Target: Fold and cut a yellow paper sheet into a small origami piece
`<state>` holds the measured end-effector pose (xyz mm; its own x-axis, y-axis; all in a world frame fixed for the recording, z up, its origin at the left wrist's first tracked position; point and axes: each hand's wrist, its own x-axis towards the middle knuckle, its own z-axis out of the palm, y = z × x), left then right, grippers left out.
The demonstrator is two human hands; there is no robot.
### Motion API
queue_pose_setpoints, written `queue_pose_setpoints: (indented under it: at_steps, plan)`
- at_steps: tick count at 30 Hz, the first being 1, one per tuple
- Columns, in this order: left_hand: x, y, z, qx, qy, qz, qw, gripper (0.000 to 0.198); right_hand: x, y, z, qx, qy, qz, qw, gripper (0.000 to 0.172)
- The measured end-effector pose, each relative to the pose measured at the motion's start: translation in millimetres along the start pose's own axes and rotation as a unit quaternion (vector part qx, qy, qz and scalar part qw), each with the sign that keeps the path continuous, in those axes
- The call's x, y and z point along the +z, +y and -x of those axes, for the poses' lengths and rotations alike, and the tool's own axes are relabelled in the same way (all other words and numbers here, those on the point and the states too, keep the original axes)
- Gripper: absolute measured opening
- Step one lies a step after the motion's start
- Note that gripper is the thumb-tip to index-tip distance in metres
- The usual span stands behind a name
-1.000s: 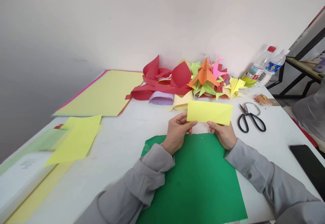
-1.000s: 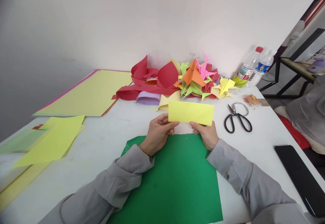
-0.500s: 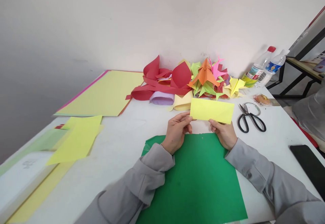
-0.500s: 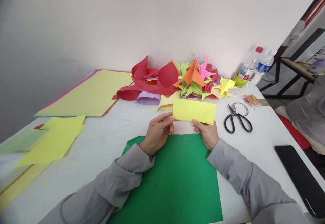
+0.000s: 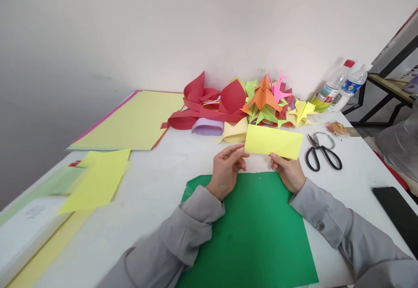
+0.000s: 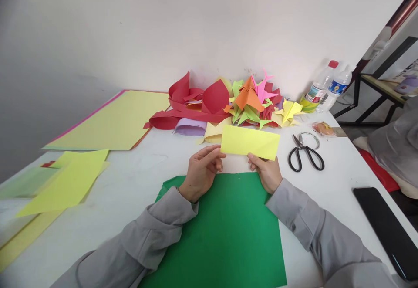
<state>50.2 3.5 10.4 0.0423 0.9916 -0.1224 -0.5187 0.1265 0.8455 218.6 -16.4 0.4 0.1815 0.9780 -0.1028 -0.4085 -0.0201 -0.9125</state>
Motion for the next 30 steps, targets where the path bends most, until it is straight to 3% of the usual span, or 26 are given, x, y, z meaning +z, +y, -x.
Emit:
queue_pose_setpoints:
  at_steps: [6, 17, 30]
  plan:
    - [4.1, -1.4, 6.3, -0.044, -0.114, -0.052, 0.991, 0.024, -2.9, 0.7, 2.4, -0.034, -0.084, 0.096, 0.991, 0.025]
    - [0.9, -1.6, 3.0, -0.065, -0.090, -0.061, 0.992, 0.033, -3.9, -2.7, -0.6, 0.022, -0.064, 0.022, 0.997, 0.036]
    - [0.4, -2.8, 1.9, -0.050, -0.053, -0.061, 0.995, 0.041, -6.4, 0.3, -3.0, -0.016, -0.040, -0.072, 0.997, 0.037]
